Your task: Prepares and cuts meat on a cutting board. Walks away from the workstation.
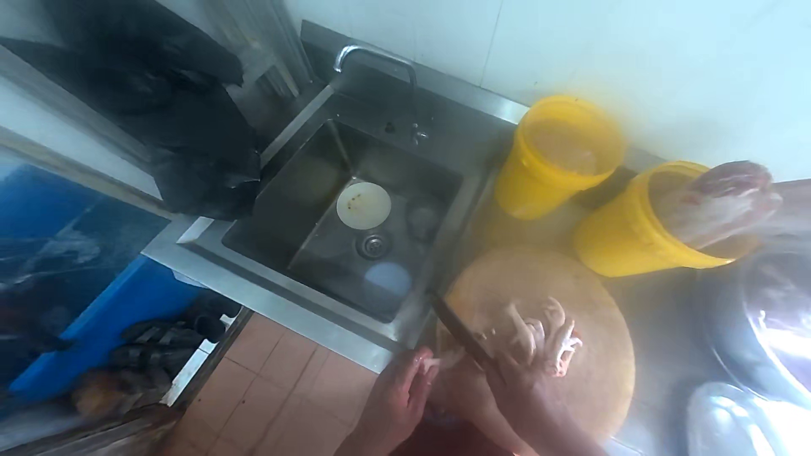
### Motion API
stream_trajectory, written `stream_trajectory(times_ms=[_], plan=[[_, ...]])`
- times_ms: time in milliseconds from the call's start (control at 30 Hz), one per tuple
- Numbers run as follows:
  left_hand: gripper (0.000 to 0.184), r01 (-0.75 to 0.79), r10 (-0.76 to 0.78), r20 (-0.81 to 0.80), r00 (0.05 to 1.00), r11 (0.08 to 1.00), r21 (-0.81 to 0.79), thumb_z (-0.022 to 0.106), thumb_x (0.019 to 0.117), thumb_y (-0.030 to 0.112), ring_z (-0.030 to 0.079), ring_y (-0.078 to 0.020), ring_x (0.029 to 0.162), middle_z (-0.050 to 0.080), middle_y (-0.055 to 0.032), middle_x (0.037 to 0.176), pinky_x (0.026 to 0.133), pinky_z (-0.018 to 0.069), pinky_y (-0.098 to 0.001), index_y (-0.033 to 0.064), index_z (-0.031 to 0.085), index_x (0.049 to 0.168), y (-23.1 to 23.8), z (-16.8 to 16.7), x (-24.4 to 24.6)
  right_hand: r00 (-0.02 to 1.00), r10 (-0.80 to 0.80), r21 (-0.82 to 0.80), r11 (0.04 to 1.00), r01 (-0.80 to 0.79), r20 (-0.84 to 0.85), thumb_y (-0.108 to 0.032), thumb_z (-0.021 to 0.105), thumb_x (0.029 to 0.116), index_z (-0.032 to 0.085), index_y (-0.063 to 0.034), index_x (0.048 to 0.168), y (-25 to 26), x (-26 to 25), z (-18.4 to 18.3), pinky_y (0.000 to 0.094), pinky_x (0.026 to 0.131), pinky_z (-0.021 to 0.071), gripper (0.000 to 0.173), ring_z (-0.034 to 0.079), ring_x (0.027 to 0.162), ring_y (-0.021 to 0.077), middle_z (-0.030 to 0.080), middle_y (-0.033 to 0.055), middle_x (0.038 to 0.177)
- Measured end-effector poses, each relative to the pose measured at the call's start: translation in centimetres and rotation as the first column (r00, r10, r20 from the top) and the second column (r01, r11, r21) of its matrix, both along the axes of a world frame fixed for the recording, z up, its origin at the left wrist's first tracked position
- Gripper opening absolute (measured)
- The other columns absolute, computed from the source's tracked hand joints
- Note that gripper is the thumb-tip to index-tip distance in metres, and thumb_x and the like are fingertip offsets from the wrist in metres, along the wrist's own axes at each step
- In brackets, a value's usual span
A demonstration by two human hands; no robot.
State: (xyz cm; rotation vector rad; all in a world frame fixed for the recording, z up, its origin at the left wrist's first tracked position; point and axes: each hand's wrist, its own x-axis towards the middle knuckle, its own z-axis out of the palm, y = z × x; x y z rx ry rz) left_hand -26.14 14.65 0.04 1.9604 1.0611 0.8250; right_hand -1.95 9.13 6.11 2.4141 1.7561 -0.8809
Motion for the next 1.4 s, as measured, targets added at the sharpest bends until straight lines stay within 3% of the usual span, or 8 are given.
stream_trajectory(times_ms=[200, 500, 667, 900, 1100, 1200, 1300, 1400], plan=[[0.039, -0.084, 0.084, -0.011, 0.996, 0.963, -0.254, 0.057, 0.1054, 0.031, 0.070, -0.0135, 0.098, 0.071, -0.0080, 0.113, 0.090, 0.0602, -0.0344, 0.0050, 0.063, 0.134, -1.2, -1.5, 1.9, 0.960, -0.213, -0.078, 0.976, 0.202, -0.184, -0.053, 0.049, 0.1038, 0.070, -0.0110, 0.107, -2.6, 2.6, 0.4, 0.0532, 0.067, 0.0587, 0.047, 0.070, 0.071, 0.0266, 0.069, 0.0093, 0.078], [0.035, -0.177, 0.176, -0.018, 0.984, 0.980, -0.088, 0.061, 0.1035, 0.032, 0.070, -0.0106, 0.097, 0.073, -0.0066, 0.107, 0.090, 0.0601, -0.0308, 0.0034, 0.069, 0.122, -3.8, -3.9, 3.2, 0.968, 0.088, 0.660, 0.746, 0.091, -0.234, -0.027, 0.056, 0.1035, 0.068, -0.0034, 0.101, -2.3, -1.1, 8.4, 0.0287, 0.057, 0.0590, 0.026, 0.067, 0.065, 0.0097, 0.069, 0.0053, 0.077], [0.032, -0.091, 0.084, -0.079, 0.993, 0.992, -0.084, 0.059, 0.1040, 0.030, 0.069, -0.0144, 0.105, 0.072, -0.0073, 0.112, 0.096, 0.0580, -0.0339, 0.0065, 0.069, 0.122, -3.7, -3.4, 2.7, 0.990, 0.055, 0.197, 0.977, -0.079, 0.126, -0.039, 0.052, 0.1013, 0.069, -0.0140, 0.092, -2.9, -3.0, -0.4, 0.0471, 0.049, 0.0569, 0.031, 0.070, 0.059, 0.0250, 0.066, 0.0058, 0.068], [0.027, -0.163, 0.159, -0.042, 0.986, 0.982, -0.094, 0.062, 0.1016, 0.028, 0.070, -0.0099, 0.097, 0.073, -0.0035, 0.106, 0.088, 0.0612, -0.0313, 0.0080, 0.072, 0.117, -3.1, -2.9, 2.5, 0.993, -0.083, -0.037, 0.996, 0.081, -0.086, -0.052, 0.047, 0.1033, 0.069, -0.0155, 0.115, -3.8, -0.4, -0.1, 0.0533, 0.065, 0.0597, 0.044, 0.073, 0.075, 0.0285, 0.072, 0.0085, 0.082], [0.026, 0.060, -0.045, -0.183, 0.982, 0.995, 0.077, 0.061, 0.1006, 0.038, 0.068, -0.0131, 0.094, 0.071, 0.0012, 0.098, 0.086, 0.0582, -0.0386, 0.0170, 0.073, 0.111, -1.0, 0.0, 7.1, 0.776, -0.505, -0.091, 0.855, 0.511, -0.377, -0.050, 0.054, 0.1033, 0.072, -0.0114, 0.106, -8.8, 5.0, -0.9, 0.0499, 0.065, 0.0608, 0.043, 0.070, 0.067, 0.0218, 0.071, 0.0065, 0.076], [0.042, 0.309, -0.267, -0.334, 0.904, 0.948, 0.080, 0.055, 0.1012, 0.053, 0.062, -0.0173, 0.121, 0.067, 0.0006, 0.128, 0.103, 0.0516, -0.0436, 0.0250, 0.070, 0.128, 0.4, 1.4, 11.8, 0.644, -0.596, -0.070, 0.757, 0.649, -0.480, -0.050, 0.052, 0.1042, 0.069, -0.0102, 0.103, -10.7, 7.2, -1.0, 0.0460, 0.050, 0.0595, 0.043, 0.065, 0.051, 0.0223, 0.064, 0.0067, 0.063], [0.037, 0.441, -0.365, -0.511, 0.778, 0.897, 0.031, 0.055, 0.1021, 0.030, 0.054, -0.0284, 0.131, 0.056, -0.0033, 0.148, 0.105, 0.0478, -0.0518, 0.0272, 0.064, 0.138, 3.4, 2.9, 16.0, 0.482, -0.627, -0.057, 0.643, 0.763, -0.612, -0.046, 0.053, 0.1047, 0.067, -0.0082, 0.107, -11.3, 8.2, -0.3, 0.0443, 0.046, 0.0566, 0.040, 0.060, 0.046, 0.0236, 0.060, 0.0086, 0.061], [0.032, 0.538, -0.434, -0.663, 0.610, 0.841, -0.056, 0.056, 0.1004, 0.016, 0.053, -0.0310, 0.130, 0.063, -0.0047, 0.134, 0.104, 0.0474, -0.0542, 0.0182, 0.066, 0.131, 5.6, 2.4, 17.8, 0.389, -0.638, -0.052, 0.559, 0.827, -0.665, -0.041, 0.054, 0.1052, 0.066, -0.0067, 0.108, -12.1, 8.3, 0.3, 0.0430, 0.045, 0.0564, 0.037, 0.060, 0.045, 0.0239, 0.059, 0.0095, 0.060]])
